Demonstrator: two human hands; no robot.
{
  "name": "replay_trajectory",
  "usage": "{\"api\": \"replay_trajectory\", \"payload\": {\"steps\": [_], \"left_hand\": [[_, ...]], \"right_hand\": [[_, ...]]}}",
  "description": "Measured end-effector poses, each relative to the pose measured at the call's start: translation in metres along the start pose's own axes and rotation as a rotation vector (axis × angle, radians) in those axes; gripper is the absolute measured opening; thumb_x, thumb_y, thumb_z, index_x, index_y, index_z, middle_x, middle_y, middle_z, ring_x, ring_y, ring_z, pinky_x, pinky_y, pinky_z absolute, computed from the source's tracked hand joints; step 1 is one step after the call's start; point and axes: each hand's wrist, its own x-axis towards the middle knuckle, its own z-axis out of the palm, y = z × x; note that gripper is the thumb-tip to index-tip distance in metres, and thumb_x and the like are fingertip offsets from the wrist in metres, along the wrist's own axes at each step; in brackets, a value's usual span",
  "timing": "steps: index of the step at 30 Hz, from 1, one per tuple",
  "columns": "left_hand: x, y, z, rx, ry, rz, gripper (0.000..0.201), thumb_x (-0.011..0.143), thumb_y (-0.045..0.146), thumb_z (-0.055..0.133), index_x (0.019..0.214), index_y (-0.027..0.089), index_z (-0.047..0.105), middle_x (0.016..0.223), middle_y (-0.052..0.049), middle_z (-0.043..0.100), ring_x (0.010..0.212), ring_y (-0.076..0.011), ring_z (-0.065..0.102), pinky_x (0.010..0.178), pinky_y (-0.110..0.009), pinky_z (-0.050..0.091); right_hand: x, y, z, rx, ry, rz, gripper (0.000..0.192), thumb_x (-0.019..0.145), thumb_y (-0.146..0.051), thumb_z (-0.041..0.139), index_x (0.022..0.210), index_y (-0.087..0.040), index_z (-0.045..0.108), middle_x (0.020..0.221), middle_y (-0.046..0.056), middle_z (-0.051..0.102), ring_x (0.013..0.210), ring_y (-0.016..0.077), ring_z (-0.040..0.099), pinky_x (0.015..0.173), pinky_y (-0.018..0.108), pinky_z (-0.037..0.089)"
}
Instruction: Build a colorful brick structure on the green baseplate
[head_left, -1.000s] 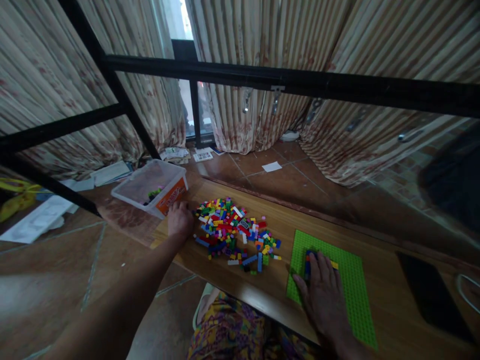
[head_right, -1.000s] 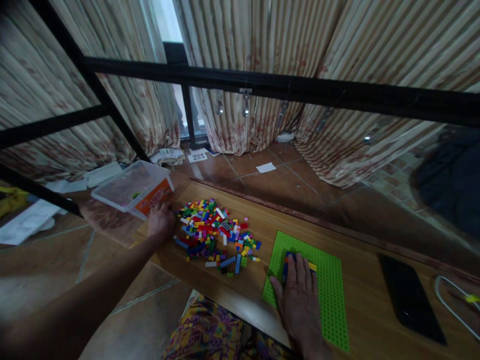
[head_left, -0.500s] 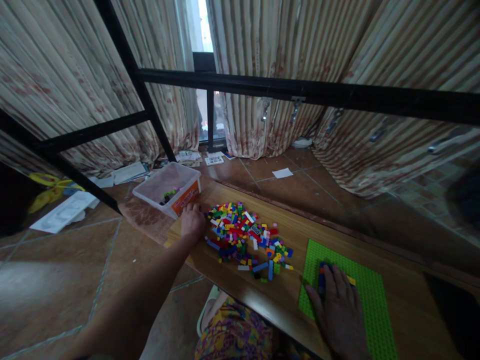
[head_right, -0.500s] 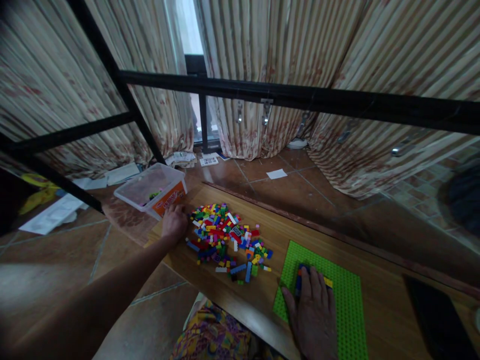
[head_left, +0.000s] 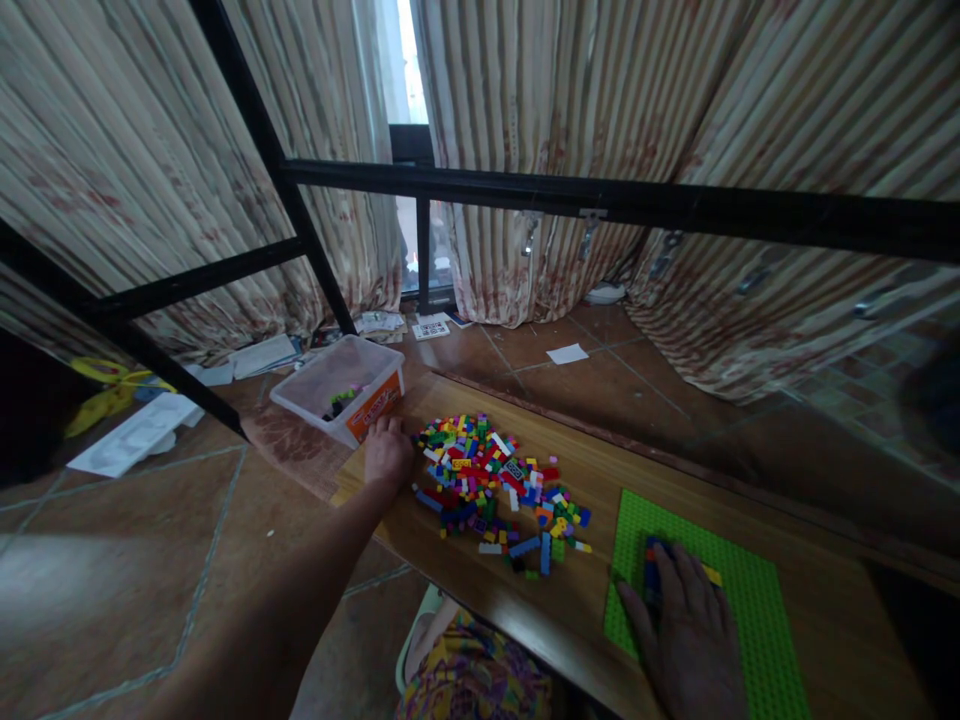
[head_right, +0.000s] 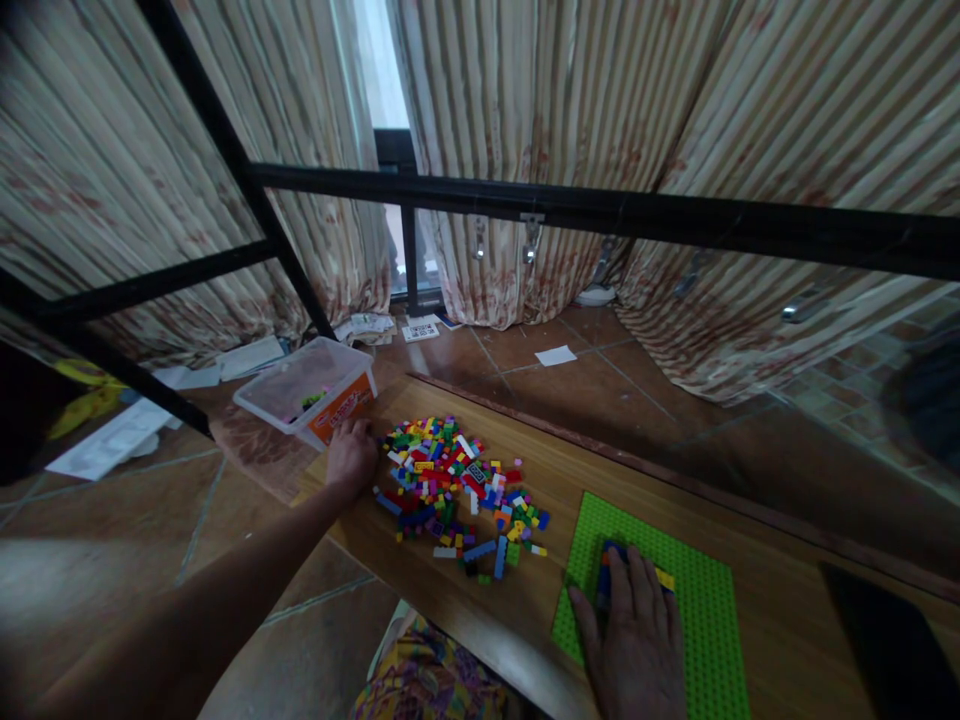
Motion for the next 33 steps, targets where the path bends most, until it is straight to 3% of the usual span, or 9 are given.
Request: {"api": "replay_trajectory", "payload": {"steps": [11, 33], "left_hand": [[-0.0007, 0.0006, -0.0014, 0.008, -0.009, 0.004, 0.035, 0.081, 0.013, 0.042, 0.109, 0.012, 0.063, 0.108, -0.015, 0.061, 0.105, -0.0304, 0.055, 0.094, -0.04, 0.043], [-0.0027, 0.0029, -0.005, -0.02, 0.0, -0.01, 0.033, 0.082, 0.012, 0.042, 0.106, 0.012, 0.064, 0.108, -0.017, 0.062, 0.104, -0.0303, 0.055, 0.094, -0.041, 0.043]], "right_hand": [[-0.0003, 0.0035, -0.0004, 0.05, 0.031, -0.015, 0.072, 0.089, -0.066, 0.027, 0.135, -0.014, 0.044, 0.144, 0.02, 0.041, 0.13, 0.0382, 0.04, 0.103, 0.059, 0.033], [-0.0004, 0.0084, 0.0037, 0.044, 0.02, -0.031, 0.07, 0.089, -0.065, 0.027, 0.133, -0.014, 0.046, 0.141, 0.02, 0.044, 0.128, 0.0383, 0.042, 0.102, 0.058, 0.034]]}}
